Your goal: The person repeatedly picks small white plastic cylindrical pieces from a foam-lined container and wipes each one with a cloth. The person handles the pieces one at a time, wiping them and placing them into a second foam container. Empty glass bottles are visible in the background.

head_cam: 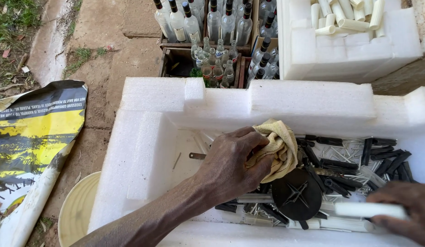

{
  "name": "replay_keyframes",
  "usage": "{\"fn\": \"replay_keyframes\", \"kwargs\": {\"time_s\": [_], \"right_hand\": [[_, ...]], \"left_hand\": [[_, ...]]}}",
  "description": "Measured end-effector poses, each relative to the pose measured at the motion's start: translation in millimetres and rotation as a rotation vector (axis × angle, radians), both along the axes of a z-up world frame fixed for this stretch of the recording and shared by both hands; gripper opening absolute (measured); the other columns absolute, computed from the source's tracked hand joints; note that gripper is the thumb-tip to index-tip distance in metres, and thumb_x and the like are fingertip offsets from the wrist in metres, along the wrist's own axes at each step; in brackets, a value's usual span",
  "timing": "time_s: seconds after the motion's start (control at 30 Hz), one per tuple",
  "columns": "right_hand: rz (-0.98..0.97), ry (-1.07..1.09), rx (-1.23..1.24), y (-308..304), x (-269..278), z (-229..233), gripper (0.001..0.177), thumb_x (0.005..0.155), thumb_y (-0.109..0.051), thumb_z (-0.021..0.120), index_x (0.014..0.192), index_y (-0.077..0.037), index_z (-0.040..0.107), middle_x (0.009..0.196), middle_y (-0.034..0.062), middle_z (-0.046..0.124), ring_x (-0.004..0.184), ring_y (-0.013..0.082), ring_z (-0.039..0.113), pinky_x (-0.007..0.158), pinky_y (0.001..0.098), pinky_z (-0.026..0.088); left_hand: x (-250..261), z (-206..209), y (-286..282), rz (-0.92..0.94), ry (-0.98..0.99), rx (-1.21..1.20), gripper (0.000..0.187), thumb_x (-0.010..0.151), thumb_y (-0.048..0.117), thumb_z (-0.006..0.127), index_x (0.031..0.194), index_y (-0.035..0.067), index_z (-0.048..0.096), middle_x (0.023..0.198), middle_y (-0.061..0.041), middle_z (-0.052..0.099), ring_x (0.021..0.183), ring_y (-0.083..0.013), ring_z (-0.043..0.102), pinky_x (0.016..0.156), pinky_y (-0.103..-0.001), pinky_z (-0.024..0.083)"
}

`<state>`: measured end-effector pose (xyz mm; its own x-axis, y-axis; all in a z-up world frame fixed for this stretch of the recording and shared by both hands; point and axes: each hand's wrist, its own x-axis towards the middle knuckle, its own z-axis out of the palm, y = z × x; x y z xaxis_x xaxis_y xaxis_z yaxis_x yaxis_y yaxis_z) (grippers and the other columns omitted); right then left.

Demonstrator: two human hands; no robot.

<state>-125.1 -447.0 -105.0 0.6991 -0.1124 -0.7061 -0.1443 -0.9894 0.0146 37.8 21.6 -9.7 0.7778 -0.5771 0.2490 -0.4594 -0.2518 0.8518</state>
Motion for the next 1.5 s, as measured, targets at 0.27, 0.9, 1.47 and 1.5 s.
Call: {"fn": "replay_keyframes", "kwargs": {"time_s": [0.27,0.9,1.47,1.5], "right_hand": [[-1.029,0.189,0.728,-282.1,42.4,-236.7,0.038,0.095,0.003,0.071,0.106,0.037,0.085,0.09,0.0576,0.087,0.075,0.0612,0.079,0.075,0.0684,0.066],[-0.405,-0.212,0.89,223.7,161.1,129.6,0.036,0.094,-0.025,0.073,0.116,-0.004,0.092,0.077,0.013,0.075,0.066,0.0228,0.063,0.057,0.0386,0.057],[-0.34,-0.331,0.489,221.8,152.1,120.0,0.036,0.101,-0.034,0.072,0.083,-0.009,0.09,0.067,0.0033,0.083,0.066,0.0138,0.08,0.066,0.0288,0.063],[-0.336,-0.33,0.49,219.1,151.2,120.4,0.036,0.101,-0.034,0.072,0.083,-0.009,0.09,0.067,0.0033,0.083,0.066,0.0138,0.08,0.066,0.0288,0.063]], "left_hand": [[-3.4,7.1,-5.4,-0.063,-0.002,-0.085,0.019,0.095,0.022,0.069,0.102,0.005,0.073,0.083,-0.006,0.075,0.061,-0.0187,0.069,0.059,-0.036,0.058],[-8.9,15.4,7.3,-0.194,-0.08,-0.015,0.111,0.089,0.037,0.077,0.174,0.021,0.009,0.18,-0.031,0.03,0.173,-0.0474,0.031,0.13,-0.061,0.041],[1.6,34.2,17.8,-0.08,0.061,0.105,0.108,0.077,0.026,0.083,0.164,-0.001,0.026,0.169,-0.031,0.034,0.152,-0.0488,0.043,0.12,-0.065,0.04],[3.4,34.9,19.4,-0.076,0.061,0.105,0.108,0.077,0.026,0.083,0.164,-0.001,0.026,0.169,-0.031,0.034,0.152,-0.0488,0.043,0.12,-0.065,0.04]]}}
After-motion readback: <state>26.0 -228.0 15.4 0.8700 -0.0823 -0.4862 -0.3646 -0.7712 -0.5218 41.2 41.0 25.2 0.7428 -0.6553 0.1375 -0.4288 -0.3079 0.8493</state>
